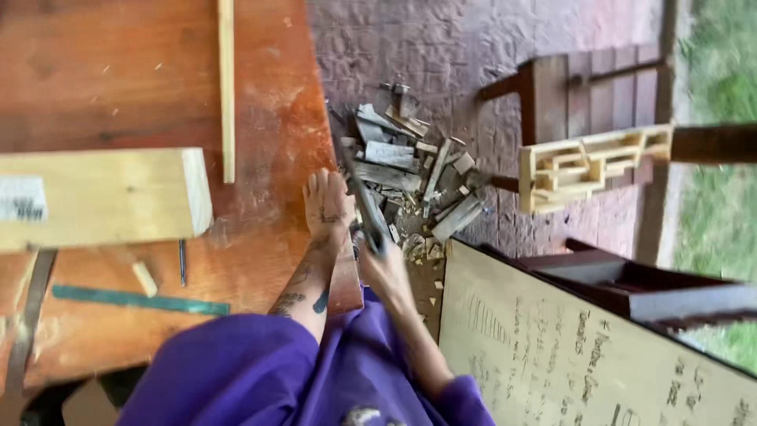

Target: The person uses a hand saw to cut small wooden blocks on a workbench. They hold each block with one hand and saw with the other, producing wood shavings that fall onto the floor. The person repeatedly picks up blocks, saws them, and sets them aside.

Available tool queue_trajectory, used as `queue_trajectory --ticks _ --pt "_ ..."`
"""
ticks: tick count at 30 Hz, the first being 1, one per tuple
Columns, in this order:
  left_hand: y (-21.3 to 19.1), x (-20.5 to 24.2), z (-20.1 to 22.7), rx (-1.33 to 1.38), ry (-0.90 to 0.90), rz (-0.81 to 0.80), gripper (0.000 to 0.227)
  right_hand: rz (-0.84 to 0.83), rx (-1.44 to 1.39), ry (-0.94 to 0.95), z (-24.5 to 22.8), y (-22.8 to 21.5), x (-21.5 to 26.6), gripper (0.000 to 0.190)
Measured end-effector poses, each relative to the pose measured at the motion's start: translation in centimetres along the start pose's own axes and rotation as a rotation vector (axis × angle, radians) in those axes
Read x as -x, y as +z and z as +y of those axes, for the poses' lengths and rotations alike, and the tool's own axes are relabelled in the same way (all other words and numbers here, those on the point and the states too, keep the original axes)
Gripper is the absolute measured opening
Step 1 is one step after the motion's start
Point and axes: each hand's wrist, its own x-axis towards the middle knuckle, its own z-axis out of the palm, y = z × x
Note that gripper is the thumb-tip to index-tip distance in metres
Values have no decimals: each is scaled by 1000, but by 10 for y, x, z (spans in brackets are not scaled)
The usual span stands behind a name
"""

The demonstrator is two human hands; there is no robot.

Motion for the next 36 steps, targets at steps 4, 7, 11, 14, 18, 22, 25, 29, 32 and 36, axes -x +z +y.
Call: queue_trajectory --ticks 4,7,11,14,18,22,25,29,32,36 --pt "9 3 0 -89 -34 22 21 30 69 87 -5 -42 70 20" --pt "14 -14 -6 -150 -14 58 16 17 62 -25 0 -2 -17 26" --pt "52 25 -29 103 7 -90 39 -38 112 -167 -24 11 -26 31" --pt "66 29 -9 29 -73 -356 36 36 93 87 27 15 -32 31" --pt "0 6 12 -81 -40 197 21 13 -194 -84 6 12 -24 31" --pt "-11 -7 10 -43 -111 239 26 -63 -252 -199 7 15 -35 32" --pt "-33 -10 17 -11 -144 149 15 -80 -327 -156 -6 22 -26 33" --pt "-41 -32 15 -16 -112 138 11 -38 -342 -126 -10 34 -34 29" --pt "-18 -29 2 -40 -142 108 8 -21 -254 -114 9 40 -43 30" --pt "-43 -36 17 -169 -196 35 7 -10 -246 -96 -11 30 -22 26"
